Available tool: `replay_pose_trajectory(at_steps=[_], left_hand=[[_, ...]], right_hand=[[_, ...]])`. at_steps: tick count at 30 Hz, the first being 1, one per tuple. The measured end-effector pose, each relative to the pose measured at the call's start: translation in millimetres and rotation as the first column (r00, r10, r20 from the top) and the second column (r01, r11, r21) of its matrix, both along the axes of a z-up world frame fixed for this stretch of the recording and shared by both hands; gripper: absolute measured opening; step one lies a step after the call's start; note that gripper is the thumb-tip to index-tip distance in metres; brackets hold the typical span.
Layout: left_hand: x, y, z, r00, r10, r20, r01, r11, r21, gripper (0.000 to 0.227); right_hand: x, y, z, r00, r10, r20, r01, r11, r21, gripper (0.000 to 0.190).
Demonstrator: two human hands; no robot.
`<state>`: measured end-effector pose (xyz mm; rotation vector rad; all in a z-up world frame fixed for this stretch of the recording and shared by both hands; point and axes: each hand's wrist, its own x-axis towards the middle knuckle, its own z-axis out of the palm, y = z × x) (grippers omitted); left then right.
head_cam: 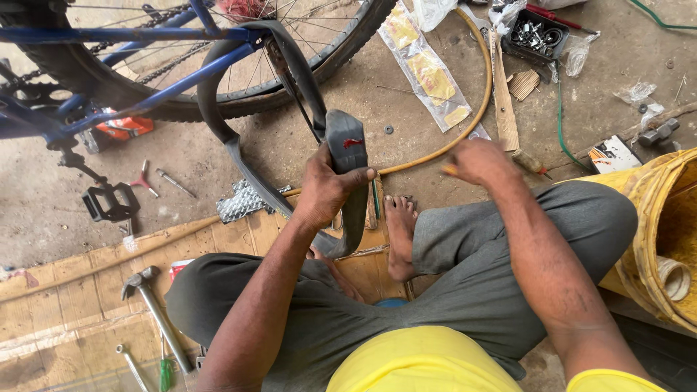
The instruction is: The person cuts a blue patch with scissors, then uses a rasp to roughen the surface of a bicycle inner tube. They apply glue to the roughened area and rub it in with their finger.
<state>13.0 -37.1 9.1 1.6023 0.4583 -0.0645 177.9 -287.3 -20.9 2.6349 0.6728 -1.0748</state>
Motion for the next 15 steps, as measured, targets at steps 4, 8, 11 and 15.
replay_pose_trajectory(at_steps=[4, 8, 11, 15], left_hand=[[0, -4, -5, 0.995, -0.042, 0.089, 0.052, 0.991, -0.121, 0.048], [-12, -4, -2, 0.995, -0.012, 0.104, 0.038, 0.968, -0.249, 0.049], [-23, -6, 12, 0.995, -0.017, 0.095, 0.042, 0.963, -0.266, 0.053], [-37, -2, 12, 0.997, -0.037, 0.063, 0.051, 0.97, -0.237, 0.049]], right_hand=[[-8, -26, 13, 0.935, -0.009, 0.353, -0.142, 0.905, 0.401, 0.054], [-45, 1, 17, 0.918, 0.126, 0.375, -0.394, 0.393, 0.831, 0.057], [-69, 29, 27, 0.812, 0.198, 0.549, -0.579, 0.15, 0.802, 0.07], [-82, 50, 36, 0.835, 0.264, 0.483, -0.529, 0.14, 0.837, 0.086]])
